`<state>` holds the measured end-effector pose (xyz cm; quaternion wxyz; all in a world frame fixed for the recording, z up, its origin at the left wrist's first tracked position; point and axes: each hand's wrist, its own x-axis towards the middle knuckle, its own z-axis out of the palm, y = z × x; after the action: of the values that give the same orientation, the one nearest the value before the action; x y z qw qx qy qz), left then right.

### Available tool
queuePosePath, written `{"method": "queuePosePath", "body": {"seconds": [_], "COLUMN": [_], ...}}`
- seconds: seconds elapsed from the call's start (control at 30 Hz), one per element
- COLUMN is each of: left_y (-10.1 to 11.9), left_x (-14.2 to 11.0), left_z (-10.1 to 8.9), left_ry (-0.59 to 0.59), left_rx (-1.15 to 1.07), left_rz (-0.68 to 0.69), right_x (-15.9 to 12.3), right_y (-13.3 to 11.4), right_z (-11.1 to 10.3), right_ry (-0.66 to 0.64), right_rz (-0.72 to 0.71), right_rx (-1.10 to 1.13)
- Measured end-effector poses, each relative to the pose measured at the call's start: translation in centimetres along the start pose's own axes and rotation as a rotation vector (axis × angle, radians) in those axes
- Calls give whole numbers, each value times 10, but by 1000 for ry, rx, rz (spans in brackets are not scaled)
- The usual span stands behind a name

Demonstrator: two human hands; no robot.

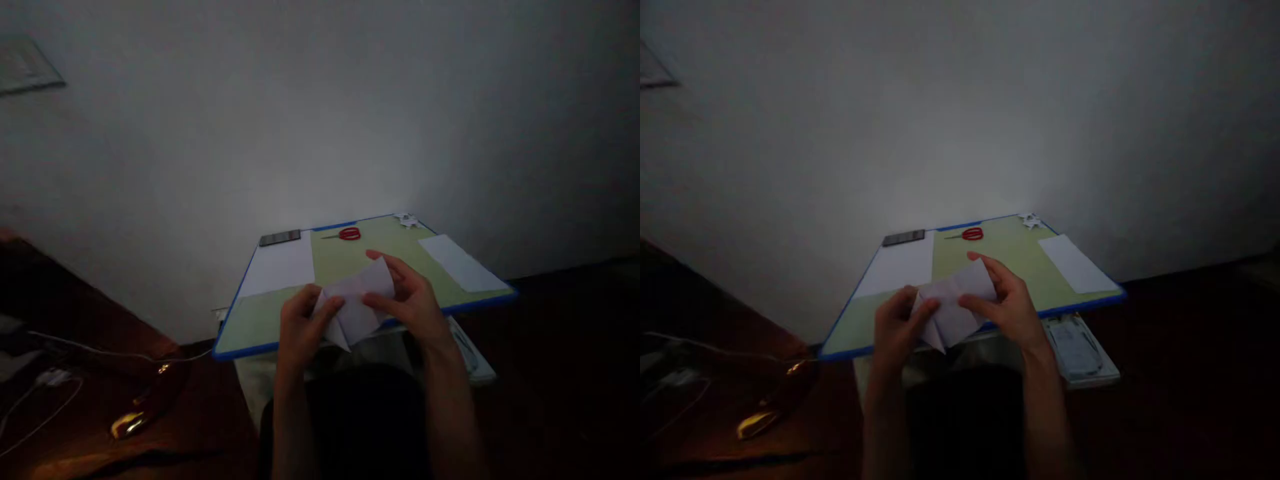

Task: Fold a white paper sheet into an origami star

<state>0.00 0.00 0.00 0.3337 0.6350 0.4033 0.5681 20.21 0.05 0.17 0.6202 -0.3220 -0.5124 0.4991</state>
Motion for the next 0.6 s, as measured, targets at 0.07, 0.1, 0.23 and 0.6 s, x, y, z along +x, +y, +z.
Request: {"method": "queuePosePath", "body": {"seconds": [0.07,0.1,0.23,0.6], "left_y": [0,1,1,1], "left_x": [-2,-3,-5,-3], "left_z": [-2,-2,-1,2], "left_ry": [-24,-34,-52,-28], "left_rx": [-11,-14,-9,-3], "left_rz": [0,-1,-10,-98], "right_x": [-1,-2,-4,-1], "right_y": [3,4,3,11], "right_z": [-2,-3,-5,-10], "right_ry": [38,55,106,68], "right_rz": [-34,-53,-145,-179], "right_rx": [-42,-69,-221,-307]}}
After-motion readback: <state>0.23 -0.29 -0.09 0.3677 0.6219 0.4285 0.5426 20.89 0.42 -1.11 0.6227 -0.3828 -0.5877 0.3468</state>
